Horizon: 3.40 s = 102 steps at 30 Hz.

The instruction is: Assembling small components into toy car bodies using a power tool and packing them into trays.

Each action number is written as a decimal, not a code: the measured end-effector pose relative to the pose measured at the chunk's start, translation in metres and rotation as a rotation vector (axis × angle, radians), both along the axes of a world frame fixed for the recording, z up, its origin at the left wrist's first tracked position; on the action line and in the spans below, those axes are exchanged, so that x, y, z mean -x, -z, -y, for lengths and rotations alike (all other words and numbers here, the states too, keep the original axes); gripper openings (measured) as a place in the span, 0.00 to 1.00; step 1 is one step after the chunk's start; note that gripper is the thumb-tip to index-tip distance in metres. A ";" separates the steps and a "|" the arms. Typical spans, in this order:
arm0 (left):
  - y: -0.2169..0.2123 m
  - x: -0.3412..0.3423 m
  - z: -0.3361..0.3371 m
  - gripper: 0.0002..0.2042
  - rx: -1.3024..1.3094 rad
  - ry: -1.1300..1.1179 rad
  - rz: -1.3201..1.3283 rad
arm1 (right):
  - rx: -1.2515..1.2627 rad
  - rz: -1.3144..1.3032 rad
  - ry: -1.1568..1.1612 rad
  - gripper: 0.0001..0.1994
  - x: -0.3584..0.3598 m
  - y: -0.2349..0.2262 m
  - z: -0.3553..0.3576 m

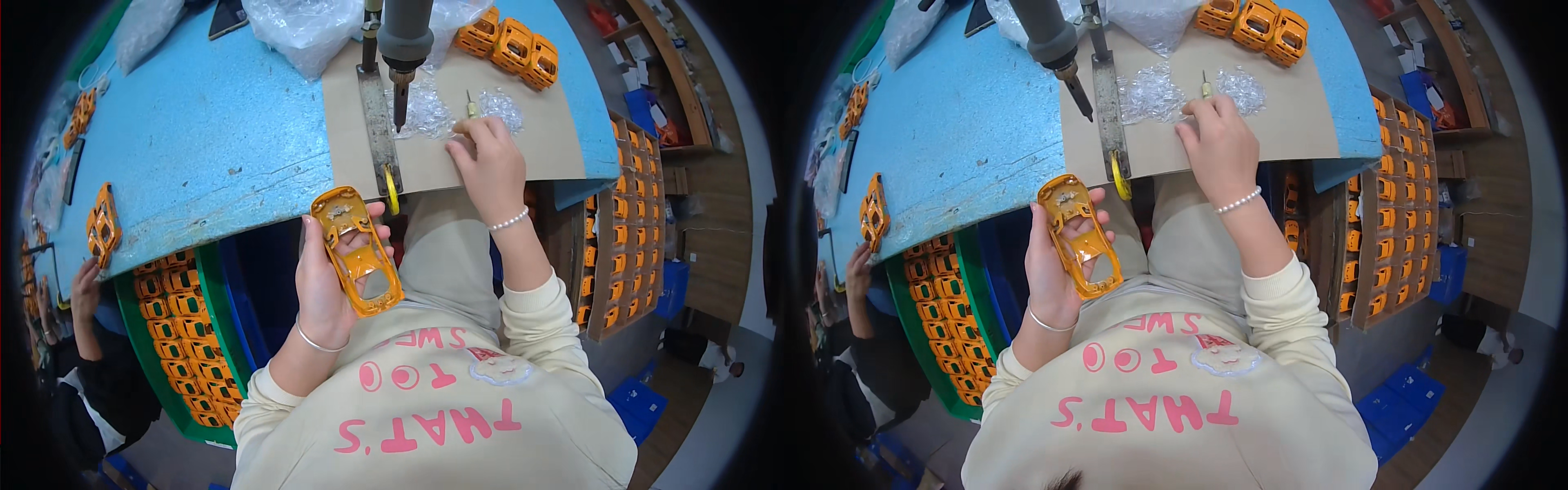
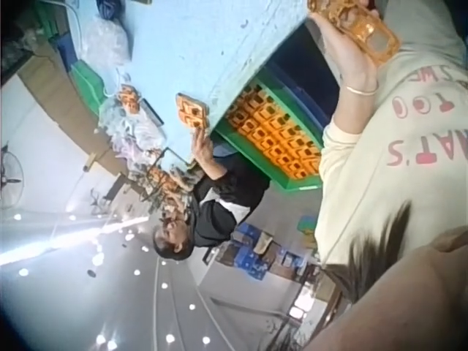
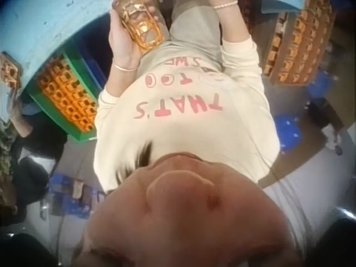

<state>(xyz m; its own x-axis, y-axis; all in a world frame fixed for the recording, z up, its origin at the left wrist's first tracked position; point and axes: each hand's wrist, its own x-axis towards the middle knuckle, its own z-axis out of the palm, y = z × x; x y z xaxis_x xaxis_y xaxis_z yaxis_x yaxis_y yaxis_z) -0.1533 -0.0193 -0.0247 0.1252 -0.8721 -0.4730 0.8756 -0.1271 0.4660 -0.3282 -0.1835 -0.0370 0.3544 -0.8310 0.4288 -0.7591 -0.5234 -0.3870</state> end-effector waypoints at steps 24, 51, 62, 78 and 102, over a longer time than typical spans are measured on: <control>-0.015 0.017 0.004 0.30 0.104 0.314 0.099 | 0.083 0.177 -0.504 0.07 0.009 -0.027 -0.068; -0.032 -0.019 0.007 0.22 1.043 0.404 1.940 | -1.390 0.622 -0.605 0.05 0.016 -0.074 -0.072; -0.032 -0.018 0.005 0.22 0.975 0.537 1.759 | -1.166 0.264 -0.694 0.03 0.016 -0.092 -0.067; -0.032 -0.017 0.000 0.20 0.960 0.625 1.585 | -1.715 0.502 -0.625 0.04 0.018 -0.068 -0.066; -0.020 0.000 0.047 0.21 0.369 0.155 0.015 | -1.625 1.204 -0.334 0.20 -0.009 -0.047 -0.109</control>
<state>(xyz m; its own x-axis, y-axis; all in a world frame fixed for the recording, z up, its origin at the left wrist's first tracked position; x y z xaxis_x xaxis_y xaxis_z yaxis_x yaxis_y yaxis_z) -0.1536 -0.0662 -0.0044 -0.0165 -0.9921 -0.1240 0.8522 -0.0788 0.5173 -0.3192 -0.0748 0.0095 0.7050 -0.5869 -0.3981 0.2132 0.7108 -0.6703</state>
